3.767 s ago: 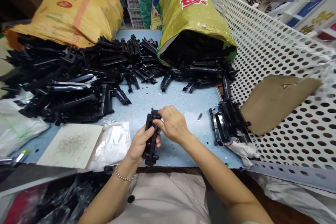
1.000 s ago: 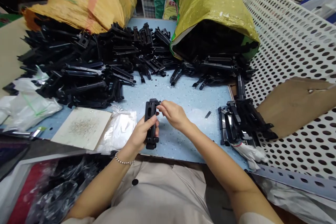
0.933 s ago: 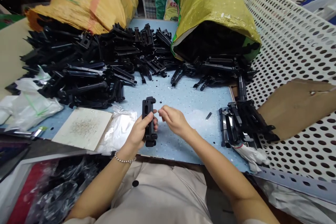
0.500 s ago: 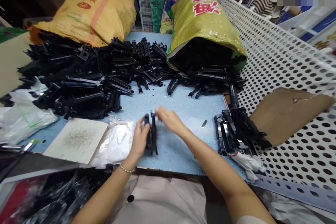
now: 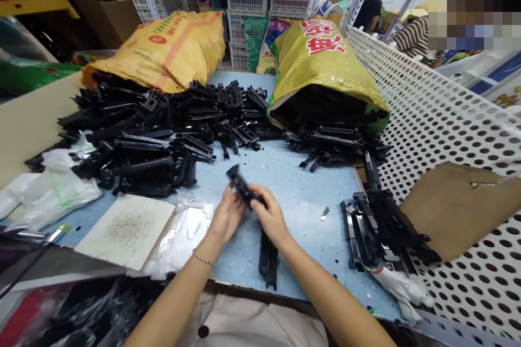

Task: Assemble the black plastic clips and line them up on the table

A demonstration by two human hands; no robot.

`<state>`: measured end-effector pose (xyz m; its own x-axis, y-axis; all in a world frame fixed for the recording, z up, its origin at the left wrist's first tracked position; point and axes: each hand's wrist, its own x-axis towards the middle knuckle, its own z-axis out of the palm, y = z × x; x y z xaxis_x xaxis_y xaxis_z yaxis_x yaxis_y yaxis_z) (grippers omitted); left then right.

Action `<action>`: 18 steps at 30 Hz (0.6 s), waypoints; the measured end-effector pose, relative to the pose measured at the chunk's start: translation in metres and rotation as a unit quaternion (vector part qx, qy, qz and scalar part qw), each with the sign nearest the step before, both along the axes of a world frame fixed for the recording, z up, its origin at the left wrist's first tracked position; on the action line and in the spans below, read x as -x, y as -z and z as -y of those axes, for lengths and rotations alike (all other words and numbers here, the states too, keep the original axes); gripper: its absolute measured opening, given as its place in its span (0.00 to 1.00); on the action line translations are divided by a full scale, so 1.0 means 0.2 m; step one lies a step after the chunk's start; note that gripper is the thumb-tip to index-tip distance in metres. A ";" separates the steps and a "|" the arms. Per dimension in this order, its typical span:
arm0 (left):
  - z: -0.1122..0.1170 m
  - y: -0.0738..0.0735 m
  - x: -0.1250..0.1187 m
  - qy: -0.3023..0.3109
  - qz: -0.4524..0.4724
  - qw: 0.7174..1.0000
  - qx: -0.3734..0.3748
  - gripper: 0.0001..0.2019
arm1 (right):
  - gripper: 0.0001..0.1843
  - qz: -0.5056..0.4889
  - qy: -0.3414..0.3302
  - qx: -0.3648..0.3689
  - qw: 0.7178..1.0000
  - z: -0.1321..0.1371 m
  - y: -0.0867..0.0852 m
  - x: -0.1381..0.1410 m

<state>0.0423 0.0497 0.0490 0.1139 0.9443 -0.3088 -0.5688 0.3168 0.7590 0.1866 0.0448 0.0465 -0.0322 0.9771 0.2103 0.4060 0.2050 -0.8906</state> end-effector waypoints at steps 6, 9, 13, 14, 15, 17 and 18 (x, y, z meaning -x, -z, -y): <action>0.11 -0.14 -0.03 0.092 -0.031 0.995 0.011 0.20 | 0.20 0.128 0.045 -0.186 0.973 0.06 -0.11 -0.05; 0.19 -0.16 -0.05 0.126 -0.008 0.991 0.038 0.20 | 0.24 0.172 -0.002 -0.215 0.961 -0.09 -0.12 -0.06; 0.18 -0.17 -0.03 0.085 0.001 0.995 0.045 0.20 | 0.25 0.097 -0.009 -0.108 0.989 -0.10 -0.12 0.00; 0.17 -0.18 -0.02 0.073 0.010 0.996 0.047 0.21 | 0.25 0.082 -0.031 -0.086 0.992 -0.06 -0.11 0.01; 0.15 -0.18 0.00 0.061 0.021 0.997 0.051 0.23 | 0.26 0.081 -0.066 -0.081 0.991 -0.01 -0.11 0.02; 0.12 -0.19 0.04 0.051 0.032 0.996 0.058 0.26 | 0.27 0.122 -0.136 -0.126 0.975 0.10 -0.09 0.04; 0.11 -0.20 0.05 0.052 0.032 0.996 0.061 0.27 | 0.27 0.150 -0.150 -0.161 0.964 0.16 -0.07 0.05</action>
<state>0.0321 0.0282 0.0887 0.2326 0.8825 -0.4087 -0.5733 0.4639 0.6753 0.1757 0.0122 0.0613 -0.4100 0.8000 0.4381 0.5149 0.5995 -0.6127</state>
